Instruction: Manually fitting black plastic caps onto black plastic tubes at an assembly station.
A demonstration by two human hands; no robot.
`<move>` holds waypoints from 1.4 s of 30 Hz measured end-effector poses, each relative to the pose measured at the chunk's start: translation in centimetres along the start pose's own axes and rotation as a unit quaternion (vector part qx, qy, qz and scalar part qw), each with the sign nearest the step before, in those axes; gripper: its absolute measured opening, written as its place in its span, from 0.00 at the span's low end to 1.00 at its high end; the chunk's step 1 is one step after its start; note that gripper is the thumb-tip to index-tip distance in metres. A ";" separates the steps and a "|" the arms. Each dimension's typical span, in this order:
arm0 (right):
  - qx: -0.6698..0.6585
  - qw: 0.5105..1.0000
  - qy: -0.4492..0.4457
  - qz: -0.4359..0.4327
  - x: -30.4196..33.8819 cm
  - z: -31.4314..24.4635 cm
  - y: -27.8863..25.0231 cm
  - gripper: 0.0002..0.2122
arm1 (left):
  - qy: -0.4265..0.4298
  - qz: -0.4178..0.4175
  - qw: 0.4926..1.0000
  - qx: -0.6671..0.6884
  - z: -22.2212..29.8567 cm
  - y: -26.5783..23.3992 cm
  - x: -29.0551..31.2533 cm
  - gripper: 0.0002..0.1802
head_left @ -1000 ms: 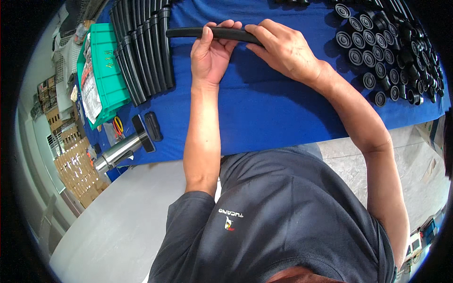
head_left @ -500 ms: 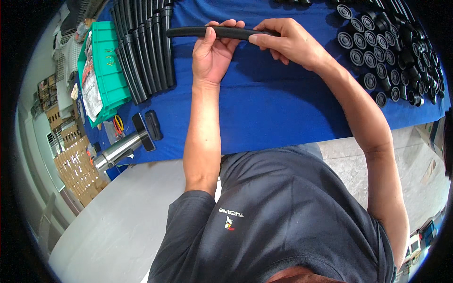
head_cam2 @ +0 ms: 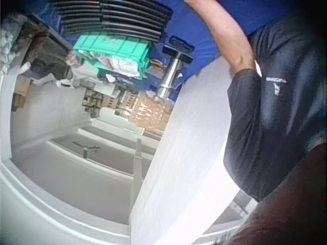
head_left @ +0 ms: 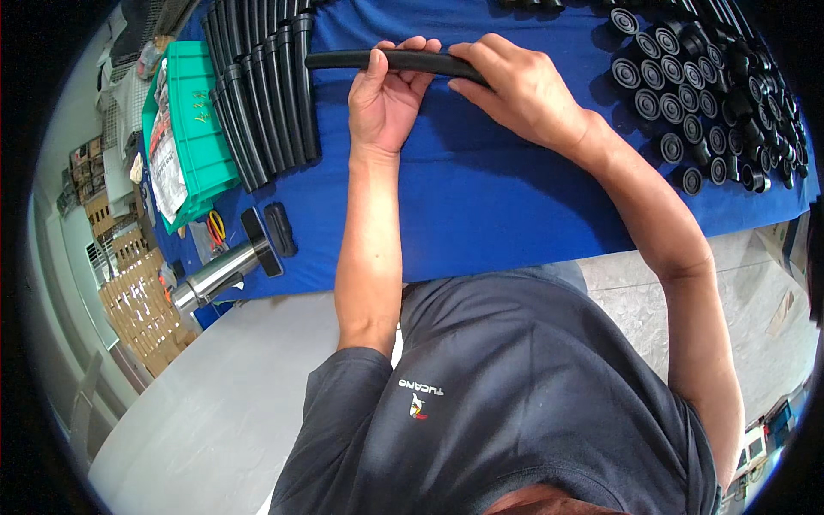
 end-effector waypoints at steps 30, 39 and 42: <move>-0.049 0.996 0.052 -0.051 0.1 1.3 0.6 0.12 | 0.001 0.002 1.000 -0.022 0.0 0.1 0.1 0.15; 0.028 1.000 -0.010 0.004 0.4 0.4 0.0 0.15 | -0.006 0.005 1.000 -0.003 -0.3 0.2 -0.1 0.15; -0.337 0.880 0.267 -0.200 0.6 3.6 2.8 0.17 | 0.000 -0.030 0.999 0.011 0.2 0.5 0.2 0.14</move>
Point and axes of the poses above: each hand's wrist, its own x-axis away from the middle knuckle, its own y-axis out of the palm, z = x × y, the point moved 9 cm from there along -x, towards the middle knuckle, and after that the axes turned 14 degrees about -z, right-handed, at the moved point
